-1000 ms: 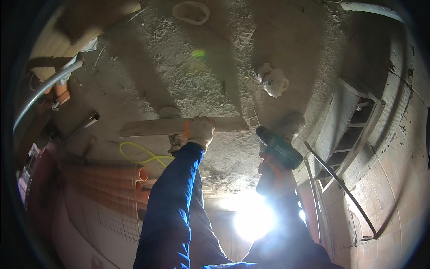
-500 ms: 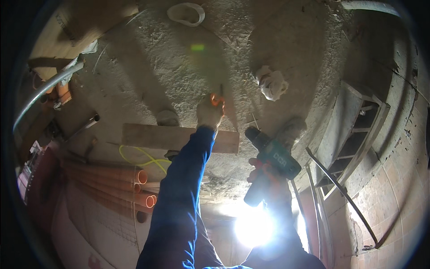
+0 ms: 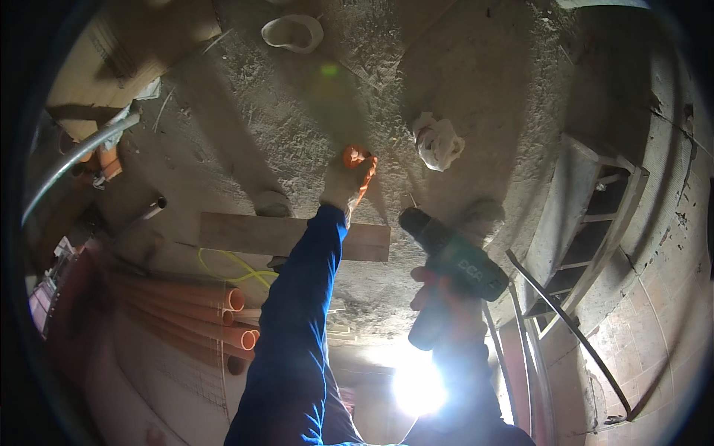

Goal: The person uses a cordless drill to fasten a wooden plank to a metal scaffold pole, then uses a hammer to tap and adjust the pole's position. The person handles the plank and pole with both hands to align and secure the components.

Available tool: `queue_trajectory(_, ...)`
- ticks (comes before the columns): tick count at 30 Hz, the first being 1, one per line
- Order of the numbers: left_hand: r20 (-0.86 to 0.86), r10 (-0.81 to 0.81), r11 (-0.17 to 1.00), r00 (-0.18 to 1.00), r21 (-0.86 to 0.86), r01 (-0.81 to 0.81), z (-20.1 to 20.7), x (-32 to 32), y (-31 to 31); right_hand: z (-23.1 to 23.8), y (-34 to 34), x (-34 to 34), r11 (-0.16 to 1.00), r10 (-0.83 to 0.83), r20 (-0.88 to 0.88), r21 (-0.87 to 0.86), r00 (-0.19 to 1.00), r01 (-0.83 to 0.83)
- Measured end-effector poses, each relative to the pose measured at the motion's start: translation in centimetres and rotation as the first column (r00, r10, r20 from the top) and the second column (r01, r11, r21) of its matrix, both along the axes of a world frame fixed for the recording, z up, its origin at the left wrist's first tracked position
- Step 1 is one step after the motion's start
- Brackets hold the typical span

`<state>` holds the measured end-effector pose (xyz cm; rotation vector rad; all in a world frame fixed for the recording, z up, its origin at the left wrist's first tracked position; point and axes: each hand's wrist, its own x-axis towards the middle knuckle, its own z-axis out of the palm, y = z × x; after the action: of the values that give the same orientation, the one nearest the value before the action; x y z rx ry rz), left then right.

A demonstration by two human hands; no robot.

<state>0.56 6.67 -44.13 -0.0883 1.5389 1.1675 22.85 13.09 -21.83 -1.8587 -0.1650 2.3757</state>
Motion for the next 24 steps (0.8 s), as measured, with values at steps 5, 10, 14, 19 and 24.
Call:
queue_trajectory(5, 0.341, 0.253, 0.885, 0.906, 0.296, -0.358, 7.9, 0.6, 1.1, 0.3, 0.3, 0.4, 0.987, -0.017, -0.014, 0.157, 1.000, 0.019)
queue_trajectory(10, 0.400, 0.287, 0.832, 0.870, 0.346, -0.434, 11.9, 0.6, 2.1, -0.7, -0.5, 1.1, 0.973, -0.211, -0.206, 0.045, 0.956, 0.225)
queue_trajectory(14, 0.402, 0.280, 0.832, 0.872, 0.351, -0.429, 13.0, 0.8, 2.4, -1.5, -1.2, 1.7, 0.968, -0.245, -0.312, -0.032, 0.918, 0.248)
queue_trajectory(19, 0.376, 0.230, 0.824, 0.898, 0.415, -0.385, 13.7, 1.3, 2.1, -1.6, -1.3, 2.1, 0.949, -0.310, -0.395, -0.083, 0.865, 0.303)
queue_trajectory(24, 0.414, 0.190, 0.836, 0.890, 0.407, -0.368, 14.4, 1.8, 2.1, -1.4, -1.1, 2.1, 0.935, -0.352, -0.393, -0.109, 0.849, 0.337)
